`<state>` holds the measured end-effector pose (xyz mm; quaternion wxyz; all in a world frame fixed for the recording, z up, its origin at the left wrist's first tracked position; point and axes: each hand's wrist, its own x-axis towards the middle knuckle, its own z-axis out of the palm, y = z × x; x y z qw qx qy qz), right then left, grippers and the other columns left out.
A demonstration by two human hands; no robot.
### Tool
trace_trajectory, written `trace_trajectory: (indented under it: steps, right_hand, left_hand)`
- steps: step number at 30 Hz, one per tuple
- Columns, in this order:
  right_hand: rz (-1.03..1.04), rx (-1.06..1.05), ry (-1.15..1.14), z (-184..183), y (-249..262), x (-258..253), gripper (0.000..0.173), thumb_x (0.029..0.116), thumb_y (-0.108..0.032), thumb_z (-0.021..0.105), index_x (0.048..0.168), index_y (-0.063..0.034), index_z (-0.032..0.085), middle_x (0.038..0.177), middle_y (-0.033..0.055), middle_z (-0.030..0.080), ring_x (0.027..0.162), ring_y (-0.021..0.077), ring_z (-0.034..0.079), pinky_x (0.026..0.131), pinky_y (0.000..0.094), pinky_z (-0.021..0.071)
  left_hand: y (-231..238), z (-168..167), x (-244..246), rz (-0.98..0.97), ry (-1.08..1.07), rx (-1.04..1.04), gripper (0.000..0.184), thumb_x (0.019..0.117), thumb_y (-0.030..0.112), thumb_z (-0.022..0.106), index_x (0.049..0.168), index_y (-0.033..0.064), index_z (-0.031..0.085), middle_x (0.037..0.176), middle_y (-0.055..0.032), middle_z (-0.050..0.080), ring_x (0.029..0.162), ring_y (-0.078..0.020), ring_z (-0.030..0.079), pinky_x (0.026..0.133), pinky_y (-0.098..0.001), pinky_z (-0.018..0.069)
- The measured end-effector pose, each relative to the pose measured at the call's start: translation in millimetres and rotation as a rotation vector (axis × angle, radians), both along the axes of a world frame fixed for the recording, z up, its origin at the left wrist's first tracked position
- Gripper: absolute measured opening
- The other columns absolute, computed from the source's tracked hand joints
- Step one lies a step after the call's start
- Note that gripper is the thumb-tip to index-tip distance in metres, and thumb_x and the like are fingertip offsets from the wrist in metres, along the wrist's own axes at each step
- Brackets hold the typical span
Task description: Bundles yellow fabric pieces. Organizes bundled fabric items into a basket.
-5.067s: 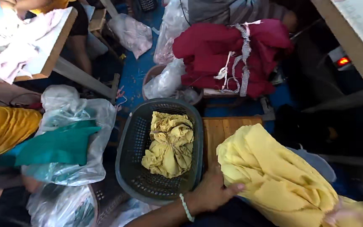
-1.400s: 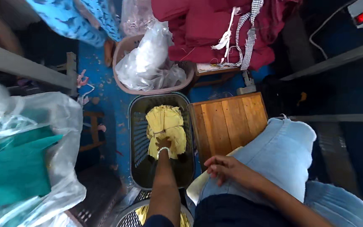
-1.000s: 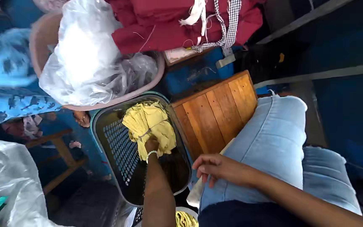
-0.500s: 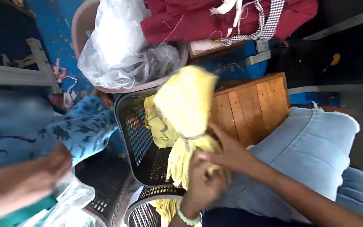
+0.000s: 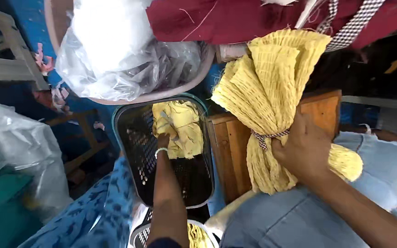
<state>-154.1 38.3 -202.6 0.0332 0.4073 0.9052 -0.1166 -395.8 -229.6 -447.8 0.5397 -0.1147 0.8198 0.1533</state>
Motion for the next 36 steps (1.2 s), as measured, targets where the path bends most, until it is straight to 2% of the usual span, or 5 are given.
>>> trace_trajectory:
  steps: [6, 21, 26, 31, 36]
  right_hand:
    - [0.011, 0.088, -0.021, -4, 0, -1, 0.059, 0.0766, -0.02, 0.06, 0.12, 0.0197, 0.055, 0.104, 0.0384, 0.064, 0.09, 0.0563, 0.066, 0.072, 0.0618, 0.0517]
    - [-0.011, 0.124, -0.114, -3, -5, -3, 0.069, 0.0782, -0.021, 0.057, 0.126, 0.0274, 0.045, 0.112, 0.0468, 0.06, 0.093, 0.0623, 0.064, 0.076, 0.0643, 0.0506]
    - [-0.058, 0.061, -0.148, 0, -7, -4, 0.074, 0.078, -0.02, 0.057, 0.13, 0.0284, 0.04, 0.116, 0.0493, 0.057, 0.097, 0.0662, 0.061, 0.078, 0.0697, 0.048]
    - [-0.066, 0.037, -0.156, 2, -4, -7, 0.074, 0.0765, -0.019, 0.058, 0.132, 0.0267, 0.039, 0.116, 0.0477, 0.057, 0.097, 0.0655, 0.062, 0.077, 0.0707, 0.0476]
    - [-0.086, 0.005, -0.145, 2, -4, -3, 0.074, 0.0781, -0.019, 0.06, 0.133, 0.0254, 0.039, 0.117, 0.048, 0.057, 0.099, 0.0666, 0.06, 0.079, 0.0721, 0.0468]
  left_hand:
    - [5, -41, 55, 0.32, -0.053, -0.015, 0.059, 0.1044, 0.015, 0.057, 0.152, -0.0106, 0.032, 0.154, -0.0314, 0.039, 0.142, -0.042, 0.041, 0.114, -0.0559, 0.0371]
    - [-2, -78, 38, 0.488, 0.061, 0.012, 0.075, 0.0986, 0.016, 0.068, 0.153, -0.0114, 0.023, 0.147, -0.0355, 0.044, 0.133, -0.0443, 0.05, 0.107, -0.0537, 0.0455]
    - [0, -79, 26, 0.234, -0.016, -0.043, 0.063, 0.1017, 0.033, 0.064, 0.141, -0.0139, 0.047, 0.139, -0.0342, 0.054, 0.132, -0.0434, 0.052, 0.111, -0.053, 0.0409]
    - [-50, -63, 38, 0.505, -0.021, 0.153, 0.076, 0.1048, 0.033, 0.058, 0.159, -0.0036, 0.02, 0.157, -0.0293, 0.036, 0.144, -0.0389, 0.041, 0.116, -0.0525, 0.039]
    - [-91, -7, 21, 0.799, -0.028, 0.133, 0.055, 0.1088, 0.046, 0.04, 0.147, 0.0068, 0.047, 0.136, -0.0182, 0.06, 0.119, -0.0272, 0.062, 0.098, -0.0494, 0.0523]
